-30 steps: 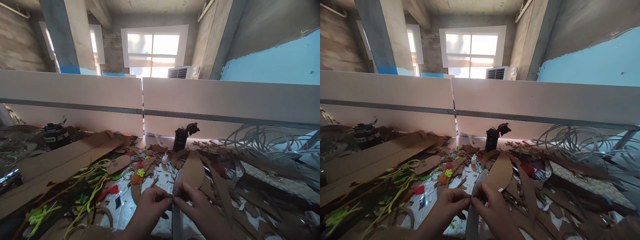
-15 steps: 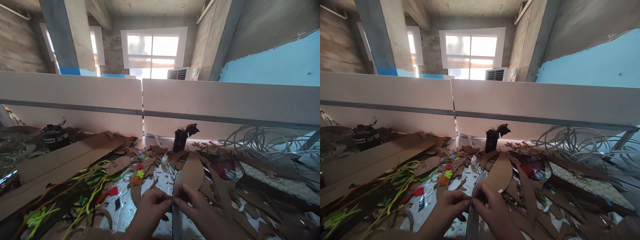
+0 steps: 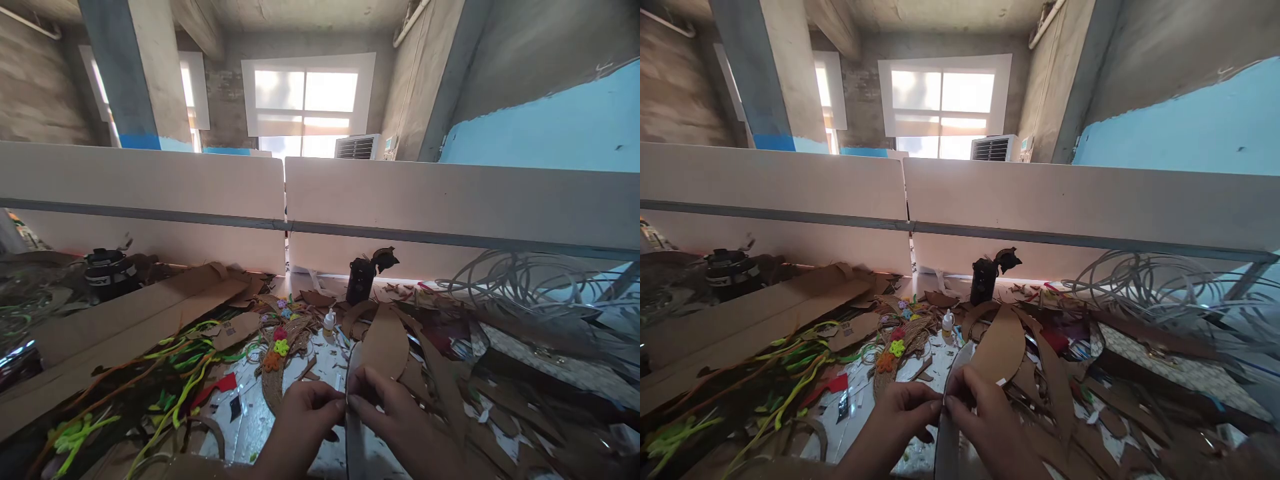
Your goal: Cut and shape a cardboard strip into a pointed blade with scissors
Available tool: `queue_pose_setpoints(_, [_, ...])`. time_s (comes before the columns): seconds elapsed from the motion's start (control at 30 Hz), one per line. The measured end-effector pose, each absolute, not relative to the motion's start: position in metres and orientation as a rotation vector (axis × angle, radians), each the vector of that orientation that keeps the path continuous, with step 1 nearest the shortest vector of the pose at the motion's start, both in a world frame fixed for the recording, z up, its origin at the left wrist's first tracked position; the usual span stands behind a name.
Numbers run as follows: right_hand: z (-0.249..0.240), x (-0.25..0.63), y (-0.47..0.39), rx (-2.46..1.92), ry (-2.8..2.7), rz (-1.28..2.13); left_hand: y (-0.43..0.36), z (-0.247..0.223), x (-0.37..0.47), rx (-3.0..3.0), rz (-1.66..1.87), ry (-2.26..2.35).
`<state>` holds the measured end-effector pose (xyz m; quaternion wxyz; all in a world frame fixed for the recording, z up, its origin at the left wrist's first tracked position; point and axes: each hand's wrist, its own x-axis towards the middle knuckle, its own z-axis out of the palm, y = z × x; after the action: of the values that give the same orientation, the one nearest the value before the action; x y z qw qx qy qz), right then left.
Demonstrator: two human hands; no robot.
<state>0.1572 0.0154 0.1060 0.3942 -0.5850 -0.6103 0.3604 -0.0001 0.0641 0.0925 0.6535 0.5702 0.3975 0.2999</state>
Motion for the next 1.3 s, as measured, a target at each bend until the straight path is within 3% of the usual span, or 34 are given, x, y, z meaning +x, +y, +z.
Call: queue_pose_setpoints(1.3, [0.094,0.165,0.022,-1.337,-1.426,1.042,0.058,0.086,0.007,1.095,0.652,0.782])
